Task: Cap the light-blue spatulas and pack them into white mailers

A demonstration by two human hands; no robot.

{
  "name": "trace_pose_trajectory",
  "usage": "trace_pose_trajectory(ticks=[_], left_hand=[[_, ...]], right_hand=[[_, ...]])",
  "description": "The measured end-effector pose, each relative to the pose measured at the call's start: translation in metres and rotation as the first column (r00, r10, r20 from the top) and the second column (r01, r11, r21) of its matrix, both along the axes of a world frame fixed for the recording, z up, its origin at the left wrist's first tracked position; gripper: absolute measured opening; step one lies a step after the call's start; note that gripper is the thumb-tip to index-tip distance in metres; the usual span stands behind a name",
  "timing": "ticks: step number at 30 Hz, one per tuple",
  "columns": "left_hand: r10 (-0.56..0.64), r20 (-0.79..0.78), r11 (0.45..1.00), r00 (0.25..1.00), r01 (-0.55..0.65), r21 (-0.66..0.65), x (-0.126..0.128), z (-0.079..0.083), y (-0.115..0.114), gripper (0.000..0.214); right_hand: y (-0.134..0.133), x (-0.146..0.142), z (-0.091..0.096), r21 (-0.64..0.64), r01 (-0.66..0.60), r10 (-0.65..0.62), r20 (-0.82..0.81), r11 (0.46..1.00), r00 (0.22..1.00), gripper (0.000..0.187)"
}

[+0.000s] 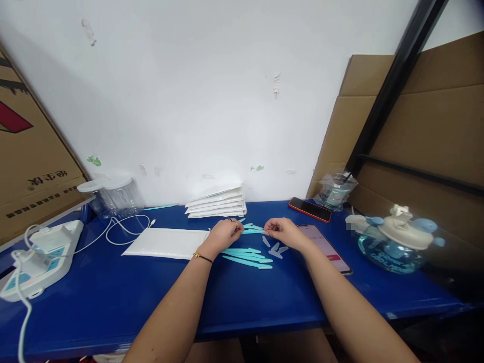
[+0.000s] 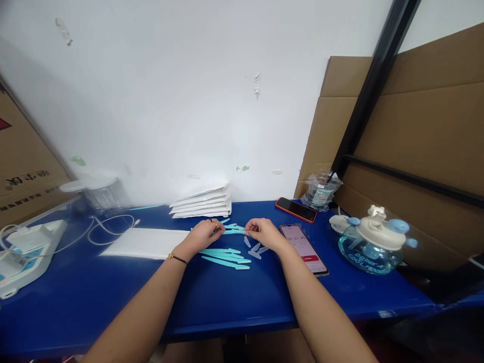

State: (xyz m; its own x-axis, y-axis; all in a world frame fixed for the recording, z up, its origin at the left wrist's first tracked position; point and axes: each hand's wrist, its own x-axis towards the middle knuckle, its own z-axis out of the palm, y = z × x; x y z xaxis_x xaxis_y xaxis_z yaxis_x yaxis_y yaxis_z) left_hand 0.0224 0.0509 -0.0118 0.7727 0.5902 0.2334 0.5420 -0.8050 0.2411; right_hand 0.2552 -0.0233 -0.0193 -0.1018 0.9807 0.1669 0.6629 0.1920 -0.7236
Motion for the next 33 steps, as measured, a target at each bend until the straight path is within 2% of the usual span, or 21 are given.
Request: trace_pose_trajectory(ticks=[6,13,16,19,21,23,25,27,30,33], left_hand=[[0.123,0.04,0.991,0.992,-0.125,0.047,0.003,0.001,0.0,0.022],[0.068,0.062,0.996,0.996,-0.072,0.06,0.006,-0.001,-0.001,0.021],[0.138,0.032,0.989,0.99,-0.14,0.047,0.006,-0.002,0.001,0.021],[0.211,0.086,0.975,0.974,-0.216,0.048,0.001,0.0,0.003,0.023],[0.197,0.098,0.98,0.976,-0.197,-0.012,-0.004,0.001,0.002,0.025],[0.109,0.052,0.985,0.993,-0.1,-0.14,-0.009,0.001,0.0,0.023],[0.01,-0.008,0.964,1.0,-0.012,-0.267,-0.011,0.001,-0.003,0.024],[-0.028,-0.065,0.938,0.997,0.004,-0.345,-0.011,-0.001,-0.005,0.022],[-0.008,-0.111,0.931,0.994,-0.033,-0.363,-0.007,-0.004,-0.006,0.015],[0.024,-0.067,0.949,0.997,-0.044,-0.313,-0.004,-0.006,-0.005,0.014]], right_hand=[[0.0,-0.009,0.002,0.055,0.108,-0.108,0.0,0.993,0.994,0.015],[0.003,-0.013,-0.002,0.017,0.063,-0.063,0.002,0.998,0.998,0.017],[0.003,-0.012,-0.001,0.049,0.117,-0.119,0.032,0.992,0.992,0.015],[0.001,-0.006,-0.002,0.048,0.169,-0.174,0.1,0.984,0.98,0.016],[0.0,-0.002,-0.005,-0.029,0.151,-0.146,0.137,0.988,0.98,0.02],[0.0,-0.001,-0.01,-0.113,0.103,-0.087,0.137,0.988,0.987,0.02],[0.0,-0.001,-0.013,-0.163,0.057,-0.038,0.114,0.985,0.993,0.016],[0.001,-0.003,-0.014,-0.175,0.019,-0.003,0.091,0.984,0.996,0.011],[0.001,-0.004,-0.012,-0.116,0.018,-0.01,0.067,0.993,0.998,0.011],[0.001,-0.003,-0.008,-0.113,0.003,-0.009,-0.049,0.994,0.999,0.018]])
